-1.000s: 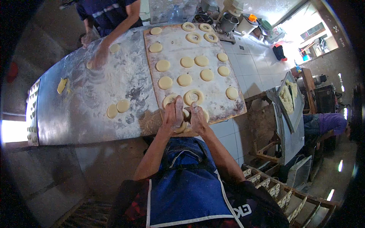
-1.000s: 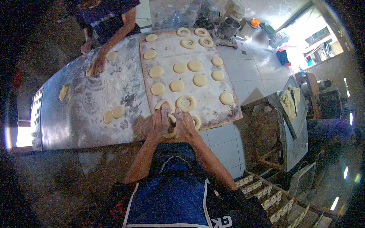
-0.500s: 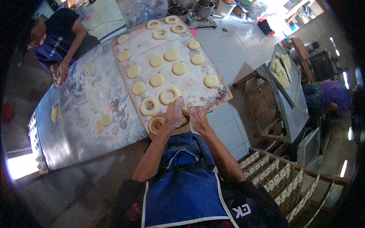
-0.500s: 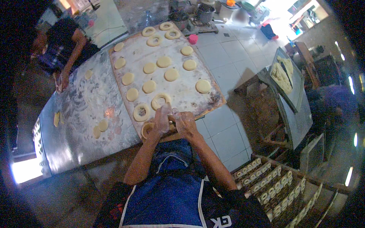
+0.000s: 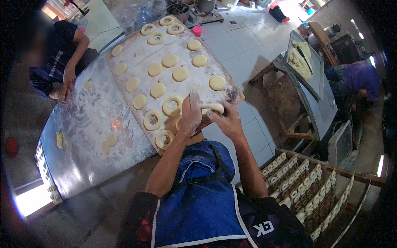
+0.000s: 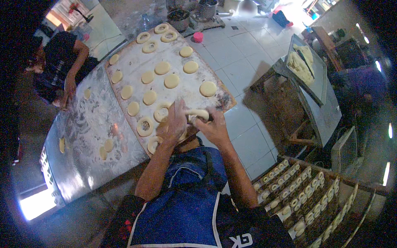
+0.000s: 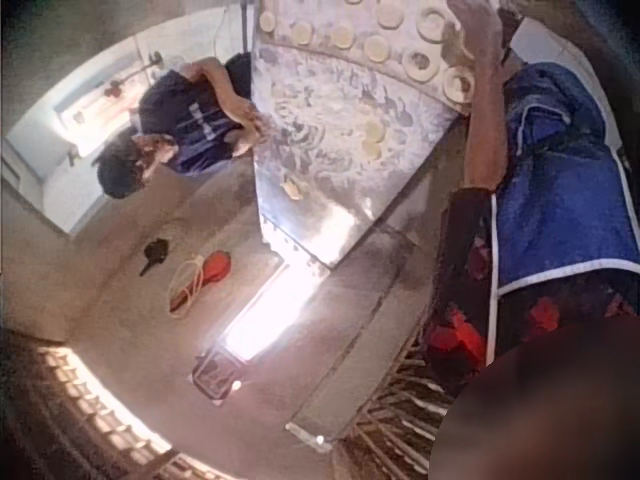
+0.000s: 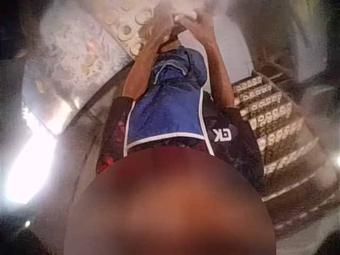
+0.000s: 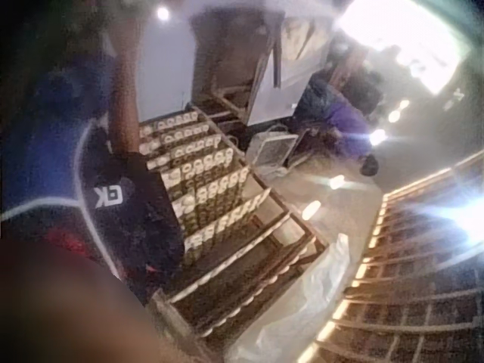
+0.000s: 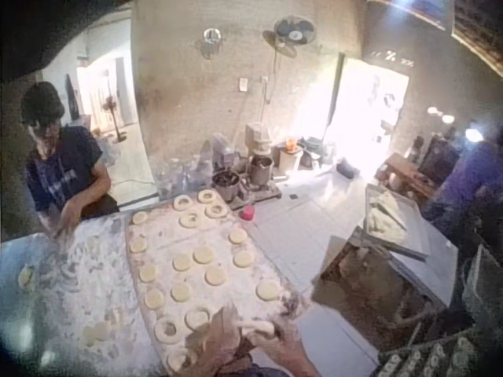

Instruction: The person shapes small dough pieces into rings by hand and places them on a wooden board. The person then moves the board to a multi-tiered rack.

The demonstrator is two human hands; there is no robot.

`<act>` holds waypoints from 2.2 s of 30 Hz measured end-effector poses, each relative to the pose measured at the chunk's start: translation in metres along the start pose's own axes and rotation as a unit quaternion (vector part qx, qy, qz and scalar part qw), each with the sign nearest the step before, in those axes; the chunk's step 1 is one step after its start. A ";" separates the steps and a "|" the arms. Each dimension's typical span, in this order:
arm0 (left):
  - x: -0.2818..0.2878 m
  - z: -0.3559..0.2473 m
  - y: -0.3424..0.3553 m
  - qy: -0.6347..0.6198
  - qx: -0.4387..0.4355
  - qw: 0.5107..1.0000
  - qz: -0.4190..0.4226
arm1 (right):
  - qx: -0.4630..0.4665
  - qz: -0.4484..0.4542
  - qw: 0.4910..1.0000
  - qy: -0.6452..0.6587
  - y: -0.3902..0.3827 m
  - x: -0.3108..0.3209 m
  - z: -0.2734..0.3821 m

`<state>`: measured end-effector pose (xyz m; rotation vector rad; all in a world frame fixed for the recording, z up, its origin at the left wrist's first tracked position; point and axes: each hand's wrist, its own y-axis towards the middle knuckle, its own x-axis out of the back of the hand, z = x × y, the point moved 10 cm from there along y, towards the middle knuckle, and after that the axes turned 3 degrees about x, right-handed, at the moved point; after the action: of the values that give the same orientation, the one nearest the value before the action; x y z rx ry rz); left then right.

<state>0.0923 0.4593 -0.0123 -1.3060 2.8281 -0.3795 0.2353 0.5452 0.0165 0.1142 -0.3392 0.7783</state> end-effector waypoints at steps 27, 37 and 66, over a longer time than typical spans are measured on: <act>0.003 -0.035 -0.020 0.347 -0.153 0.925 0.029 | 0.019 0.069 0.893 -0.445 0.138 -0.005 -0.070; 0.355 -0.004 -0.097 0.244 -0.083 0.923 -0.285 | 0.059 0.201 0.971 -0.119 0.053 -0.129 0.067; 0.424 0.076 -0.160 -0.157 0.082 0.970 -0.165 | -0.014 0.284 0.952 0.112 -0.078 -0.429 0.139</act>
<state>-0.0565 0.0250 -0.0098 -1.6360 2.2759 -0.3600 -0.0292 0.1719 0.0022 -0.1055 -0.1629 1.3446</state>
